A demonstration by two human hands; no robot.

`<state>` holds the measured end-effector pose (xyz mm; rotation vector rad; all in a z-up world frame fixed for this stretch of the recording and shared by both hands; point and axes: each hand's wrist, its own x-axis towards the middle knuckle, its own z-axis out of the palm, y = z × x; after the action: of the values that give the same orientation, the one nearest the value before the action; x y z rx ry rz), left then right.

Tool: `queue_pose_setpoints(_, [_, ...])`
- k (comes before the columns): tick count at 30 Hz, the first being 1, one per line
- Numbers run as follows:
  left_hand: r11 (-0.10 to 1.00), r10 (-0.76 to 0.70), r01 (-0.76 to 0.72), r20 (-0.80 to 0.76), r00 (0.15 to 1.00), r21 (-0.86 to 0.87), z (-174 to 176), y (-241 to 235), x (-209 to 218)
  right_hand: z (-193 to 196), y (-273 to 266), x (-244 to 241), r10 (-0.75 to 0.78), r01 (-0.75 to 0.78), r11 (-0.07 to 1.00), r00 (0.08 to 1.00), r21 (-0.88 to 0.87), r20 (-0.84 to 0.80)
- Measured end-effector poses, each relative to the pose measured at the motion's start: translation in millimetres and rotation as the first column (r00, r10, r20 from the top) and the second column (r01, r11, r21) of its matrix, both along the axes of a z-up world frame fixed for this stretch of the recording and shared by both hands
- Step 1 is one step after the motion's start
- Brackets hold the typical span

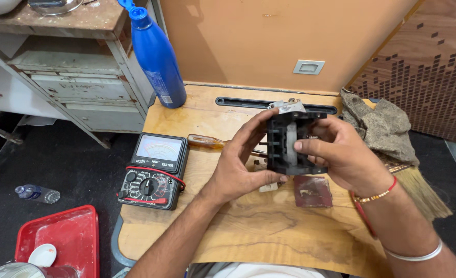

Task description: The person disassembles an electrical contactor using a screwdriver and pliers. They remove internal metal plates and springs, wipe the parts with a cloth, and begin reassembling the component on a wooden table.

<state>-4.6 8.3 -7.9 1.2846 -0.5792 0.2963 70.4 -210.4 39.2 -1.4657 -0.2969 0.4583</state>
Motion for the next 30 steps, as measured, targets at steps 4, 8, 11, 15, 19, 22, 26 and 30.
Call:
queue_pose_setpoints(4, [0.980, 0.082, -0.071, -0.054, 0.995, 0.184, 9, 5, -3, 4, 12, -4, -0.075, 0.079, 0.997, 0.979, -0.011, 0.191])
queue_pose_setpoints(8, [0.890, 0.363, -0.322, -0.072, 0.929, 0.324, 20, -3, -4, 7, 24, -3, -0.112, 0.142, 0.987, 0.943, -0.075, 0.312])
queue_pose_setpoints(11, [0.900, 0.416, -0.317, -0.373, 0.829, 0.299, 24, -9, 1, 5, 28, -5, -0.109, 0.129, 0.990, 0.946, -0.048, 0.307])
queue_pose_setpoints(15, [0.891, 0.436, -0.328, -0.387, 0.813, 0.315, 25, -5, 9, 0, 34, -7, -0.112, 0.146, 0.987, 0.929, -0.071, 0.354])
queue_pose_setpoints(19, [0.874, 0.466, -0.329, -0.422, 0.777, 0.358, 19, -5, 17, -9, 37, -5, -0.134, 0.145, 0.989, 0.931, -0.007, 0.338])
queue_pose_setpoints(22, [0.945, 0.326, -0.283, -0.398, 0.857, 0.164, 13, -3, 25, -16, 34, -6, -0.128, 0.146, 0.989, 0.903, -0.012, 0.411])
queue_pose_setpoints(26, [0.983, 0.124, -0.157, -0.287, 0.950, -0.095, 5, 5, 25, -14, 13, 0, -0.015, -0.011, 0.999, 0.882, 0.053, 0.471])
queue_pose_setpoints(30, [0.982, -0.102, 0.069, -0.188, 0.977, -0.174, 0, 21, 11, -1, 1, 13, 0.037, -0.180, 0.921, 0.923, 0.344, 0.383])
